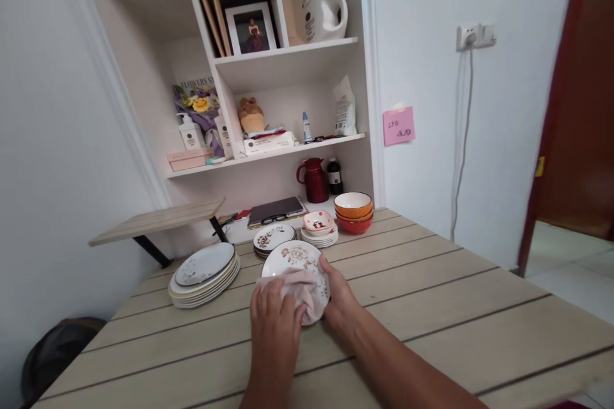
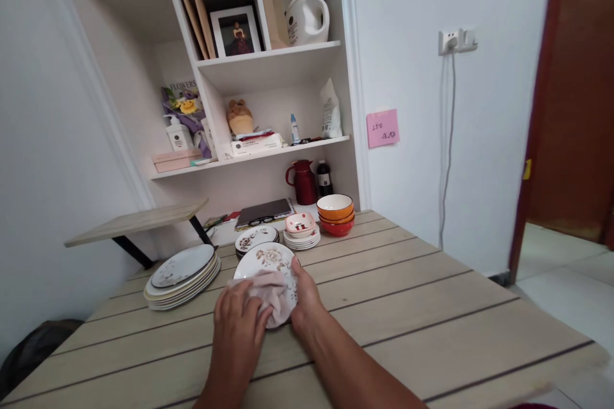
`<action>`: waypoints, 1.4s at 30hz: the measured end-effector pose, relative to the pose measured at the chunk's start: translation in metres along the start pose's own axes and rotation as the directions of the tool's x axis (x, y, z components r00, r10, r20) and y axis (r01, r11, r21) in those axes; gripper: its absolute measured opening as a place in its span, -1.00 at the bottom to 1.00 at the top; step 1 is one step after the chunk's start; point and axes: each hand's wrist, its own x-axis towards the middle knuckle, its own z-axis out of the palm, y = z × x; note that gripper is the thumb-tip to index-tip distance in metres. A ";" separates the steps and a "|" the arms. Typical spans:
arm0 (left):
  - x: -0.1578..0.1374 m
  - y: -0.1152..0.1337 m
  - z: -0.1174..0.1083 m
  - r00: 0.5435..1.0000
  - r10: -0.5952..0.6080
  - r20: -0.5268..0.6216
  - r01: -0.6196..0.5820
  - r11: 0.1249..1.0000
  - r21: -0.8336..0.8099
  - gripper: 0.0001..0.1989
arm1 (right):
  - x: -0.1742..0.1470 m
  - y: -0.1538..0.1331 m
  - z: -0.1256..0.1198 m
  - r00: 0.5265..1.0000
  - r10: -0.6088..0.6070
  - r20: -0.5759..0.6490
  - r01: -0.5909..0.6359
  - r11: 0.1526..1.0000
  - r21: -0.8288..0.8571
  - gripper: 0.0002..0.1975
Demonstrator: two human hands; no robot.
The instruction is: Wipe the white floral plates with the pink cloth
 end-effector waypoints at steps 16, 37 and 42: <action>-0.001 -0.018 0.005 0.984 -0.104 0.148 0.092 0.992 0.083 -0.65 | 0.001 0.011 0.002 1.000 -0.011 -0.005 0.010 1.000 -0.029 -0.54; 0.002 -0.003 -0.006 0.953 -0.248 0.176 0.227 0.965 0.128 -0.62 | -0.001 0.017 0.004 0.999 0.014 -0.041 -0.017 0.997 -0.076 -0.54; -0.004 0.001 0.003 0.960 -0.103 0.262 0.107 0.994 0.001 -0.59 | -0.001 0.005 0.000 0.998 -0.026 -0.064 0.022 0.998 -0.067 -0.53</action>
